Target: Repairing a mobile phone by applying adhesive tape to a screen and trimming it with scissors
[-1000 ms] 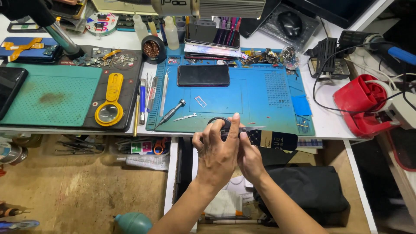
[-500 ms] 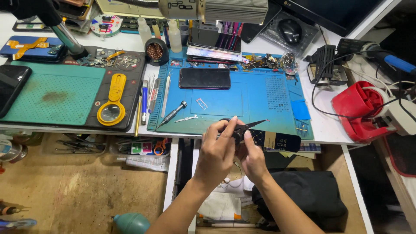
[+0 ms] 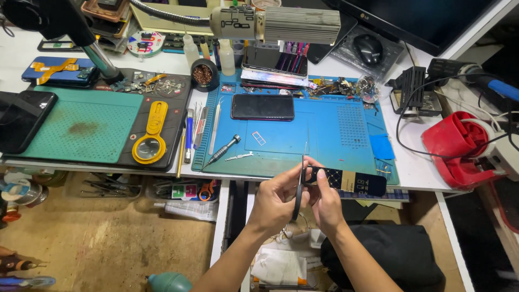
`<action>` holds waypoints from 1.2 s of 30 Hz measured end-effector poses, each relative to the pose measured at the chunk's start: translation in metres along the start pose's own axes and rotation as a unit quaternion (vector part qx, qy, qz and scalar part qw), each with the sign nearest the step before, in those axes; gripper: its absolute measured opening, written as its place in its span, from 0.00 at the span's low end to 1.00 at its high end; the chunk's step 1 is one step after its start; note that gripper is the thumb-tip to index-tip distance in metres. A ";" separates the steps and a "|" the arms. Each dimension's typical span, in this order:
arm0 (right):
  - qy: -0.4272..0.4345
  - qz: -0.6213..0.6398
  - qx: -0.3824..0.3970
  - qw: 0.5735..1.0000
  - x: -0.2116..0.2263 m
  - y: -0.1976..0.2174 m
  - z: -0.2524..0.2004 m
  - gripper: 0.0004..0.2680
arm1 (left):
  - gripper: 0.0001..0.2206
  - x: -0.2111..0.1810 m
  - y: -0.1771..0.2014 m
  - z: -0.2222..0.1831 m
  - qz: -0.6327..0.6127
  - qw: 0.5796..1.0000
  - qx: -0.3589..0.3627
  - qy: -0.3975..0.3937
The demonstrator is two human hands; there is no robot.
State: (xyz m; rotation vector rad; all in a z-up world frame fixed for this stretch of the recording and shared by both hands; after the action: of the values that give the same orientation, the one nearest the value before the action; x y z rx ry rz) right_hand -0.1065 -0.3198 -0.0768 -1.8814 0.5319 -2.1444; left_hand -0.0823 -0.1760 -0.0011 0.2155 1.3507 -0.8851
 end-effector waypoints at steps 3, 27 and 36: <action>-0.015 -0.009 -0.009 1.000 0.001 0.002 -0.003 0.20 | 0.29 0.004 0.000 0.000 -0.058 0.998 0.027 0.017; -0.186 -0.174 0.294 0.921 0.038 -0.060 -0.019 0.19 | 0.20 -0.008 0.063 0.010 -0.015 0.988 -0.150 0.040; -0.192 -0.139 0.325 0.915 0.034 -0.061 -0.015 0.19 | 0.16 -0.009 0.079 0.010 -0.021 0.977 -0.210 -0.010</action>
State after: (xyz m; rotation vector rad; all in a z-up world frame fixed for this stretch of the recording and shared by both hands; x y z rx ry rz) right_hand -0.1222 -0.2765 -0.0221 -1.9490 -0.5015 -1.6972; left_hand -0.0223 -0.1252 -0.0176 -0.1499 1.4948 -0.6154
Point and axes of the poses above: each hand's wrist, its own z-axis towards the middle knuckle, its own y-axis out of the back of the hand, x = y × z, the point moved 4 cm from there along z, towards the middle knuckle, and after that the axes turned 10 degrees about x, right-handed, at the moved point
